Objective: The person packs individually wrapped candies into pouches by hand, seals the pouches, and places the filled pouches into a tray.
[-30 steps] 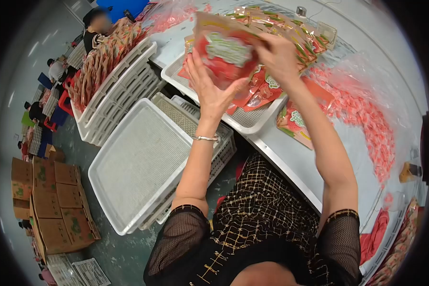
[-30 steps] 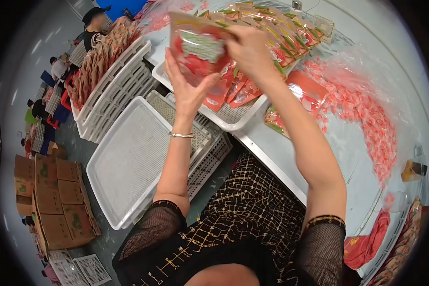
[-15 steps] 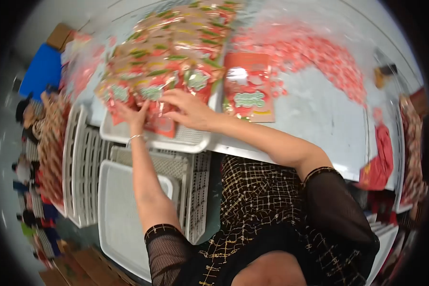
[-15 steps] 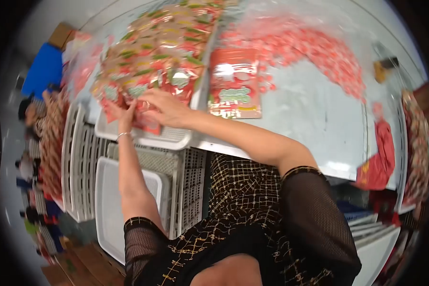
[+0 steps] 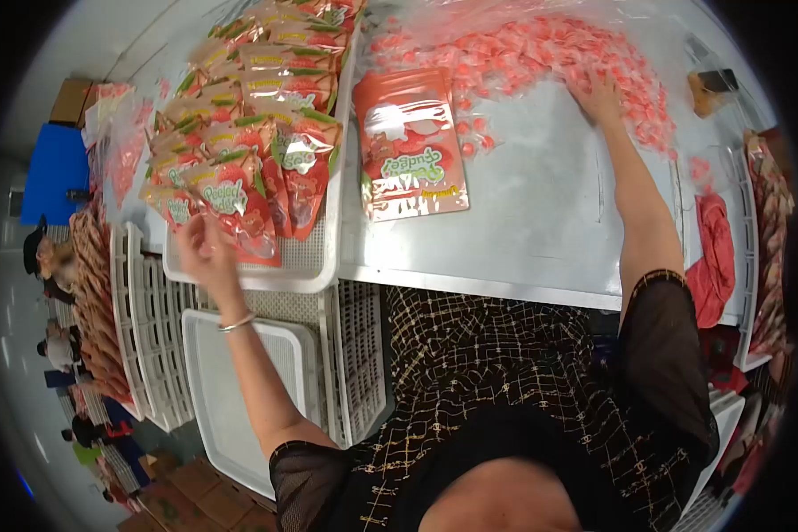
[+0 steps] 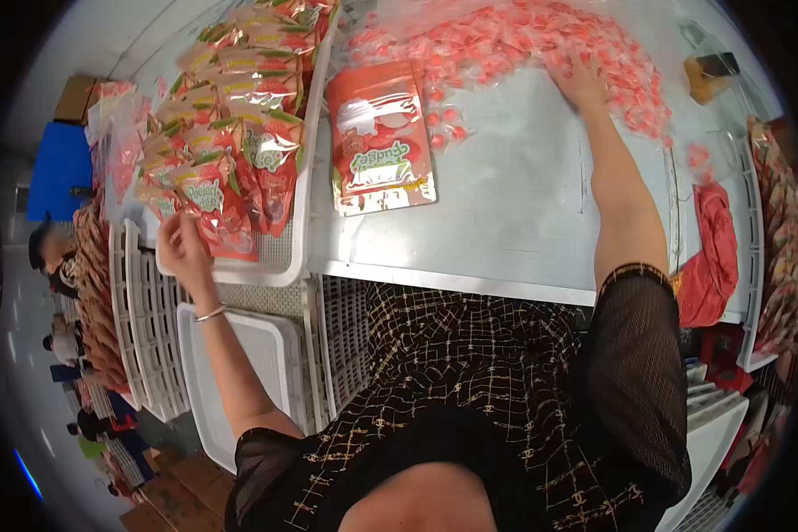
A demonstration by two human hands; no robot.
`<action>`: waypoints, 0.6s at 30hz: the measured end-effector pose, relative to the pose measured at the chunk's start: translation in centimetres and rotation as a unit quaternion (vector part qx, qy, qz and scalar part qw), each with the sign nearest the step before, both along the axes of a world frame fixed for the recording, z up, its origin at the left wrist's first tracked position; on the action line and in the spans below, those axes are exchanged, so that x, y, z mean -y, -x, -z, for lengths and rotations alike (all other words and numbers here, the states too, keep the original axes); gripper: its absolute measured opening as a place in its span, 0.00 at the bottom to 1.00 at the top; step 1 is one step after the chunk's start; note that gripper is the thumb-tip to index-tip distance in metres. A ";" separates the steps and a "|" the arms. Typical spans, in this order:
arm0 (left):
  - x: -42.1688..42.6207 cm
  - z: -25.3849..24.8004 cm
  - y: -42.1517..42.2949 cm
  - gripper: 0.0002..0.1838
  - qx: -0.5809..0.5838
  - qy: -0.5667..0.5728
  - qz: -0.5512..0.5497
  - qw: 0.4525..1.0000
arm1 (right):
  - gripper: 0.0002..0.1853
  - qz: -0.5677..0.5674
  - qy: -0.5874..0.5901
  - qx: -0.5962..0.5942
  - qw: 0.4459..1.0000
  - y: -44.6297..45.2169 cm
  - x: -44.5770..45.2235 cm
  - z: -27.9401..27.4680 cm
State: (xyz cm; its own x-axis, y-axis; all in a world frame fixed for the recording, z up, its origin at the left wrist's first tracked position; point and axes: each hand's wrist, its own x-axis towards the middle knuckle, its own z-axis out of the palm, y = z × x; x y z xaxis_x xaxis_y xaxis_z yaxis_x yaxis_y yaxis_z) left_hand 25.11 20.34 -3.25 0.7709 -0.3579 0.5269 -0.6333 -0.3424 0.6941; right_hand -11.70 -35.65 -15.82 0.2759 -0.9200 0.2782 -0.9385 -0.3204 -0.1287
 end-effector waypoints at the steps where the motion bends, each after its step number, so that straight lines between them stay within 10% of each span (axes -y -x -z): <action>1: 2.5 -0.6 3.4 0.12 0.087 -0.027 0.079 0.993 | 0.35 -0.038 0.020 -0.014 0.999 -0.2 -0.1 0.9; 5: 11.1 3.1 14.0 0.12 0.118 -0.157 0.332 0.922 | 0.33 -0.069 -0.027 -0.005 0.997 -2.4 -6.3 0.0; 12: 14.4 8.1 14.1 0.08 0.262 -0.226 0.336 0.876 | 0.31 -0.116 -0.016 0.076 0.990 0.2 -13.6 -2.1; 18: 18.9 4.3 15.1 0.09 0.047 -0.244 0.351 0.903 | 0.21 -0.421 0.047 0.298 0.855 -0.9 -23.2 -6.3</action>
State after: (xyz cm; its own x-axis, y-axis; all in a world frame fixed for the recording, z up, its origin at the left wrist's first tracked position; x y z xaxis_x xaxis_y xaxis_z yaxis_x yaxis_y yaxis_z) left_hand 9.97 1.41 -7.51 0.2229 -0.9484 0.2254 -0.8618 -0.0837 0.5003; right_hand -10.79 -12.42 -9.52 0.6128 -0.4298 0.6632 -0.1452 -0.8862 -0.4400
